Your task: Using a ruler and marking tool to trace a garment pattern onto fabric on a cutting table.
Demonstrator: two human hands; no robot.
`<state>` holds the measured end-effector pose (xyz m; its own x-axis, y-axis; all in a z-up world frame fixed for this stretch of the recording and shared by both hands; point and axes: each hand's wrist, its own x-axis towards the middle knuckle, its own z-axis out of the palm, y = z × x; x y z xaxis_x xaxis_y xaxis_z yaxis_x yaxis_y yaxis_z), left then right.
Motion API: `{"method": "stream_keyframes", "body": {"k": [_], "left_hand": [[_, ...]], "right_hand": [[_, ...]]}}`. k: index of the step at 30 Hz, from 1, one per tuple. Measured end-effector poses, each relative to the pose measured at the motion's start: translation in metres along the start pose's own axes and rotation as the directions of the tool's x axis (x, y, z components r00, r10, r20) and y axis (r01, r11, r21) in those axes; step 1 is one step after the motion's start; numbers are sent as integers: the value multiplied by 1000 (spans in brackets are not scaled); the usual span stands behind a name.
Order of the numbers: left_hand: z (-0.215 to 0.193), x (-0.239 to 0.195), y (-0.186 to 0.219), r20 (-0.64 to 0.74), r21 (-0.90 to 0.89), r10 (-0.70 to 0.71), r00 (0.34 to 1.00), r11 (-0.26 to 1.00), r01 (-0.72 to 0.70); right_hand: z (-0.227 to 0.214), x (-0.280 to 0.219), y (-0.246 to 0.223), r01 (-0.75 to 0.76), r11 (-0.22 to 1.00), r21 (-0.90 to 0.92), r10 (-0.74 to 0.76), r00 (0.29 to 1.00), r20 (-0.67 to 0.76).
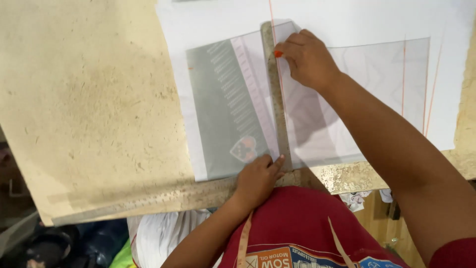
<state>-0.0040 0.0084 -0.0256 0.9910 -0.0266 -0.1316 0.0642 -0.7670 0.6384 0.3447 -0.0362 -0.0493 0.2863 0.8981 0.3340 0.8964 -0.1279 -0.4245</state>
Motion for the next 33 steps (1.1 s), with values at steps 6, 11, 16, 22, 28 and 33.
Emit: {"method": "stream_keyframes", "body": {"k": [6,11,16,22,28,33], "left_hand": [[-1,2,-7,-56,-18,39,998,999,-41],[-142,102,0,398,-285,-633,664,603,745],[-129,164,-95,-197,-60,-437,878,899,434],[-138,179,-92,-171,-45,-502,848,864,502],[-109,175,-48,-284,46,-547,788,813,581],[1,169,88,-112,165,-178,978,967,195]], "right_hand": [[-1,1,-1,-35,999,-35,37,999,33],[-4,2,-3,-36,999,-8,37,999,32],[-1,4,-5,-14,999,-43,16,999,29],[-58,9,-47,-39,707,-706,311,914,261],[-208,-129,-40,-318,795,-516,203,942,-267],[-210,-321,29,-636,763,-115,617,770,-161]]}}
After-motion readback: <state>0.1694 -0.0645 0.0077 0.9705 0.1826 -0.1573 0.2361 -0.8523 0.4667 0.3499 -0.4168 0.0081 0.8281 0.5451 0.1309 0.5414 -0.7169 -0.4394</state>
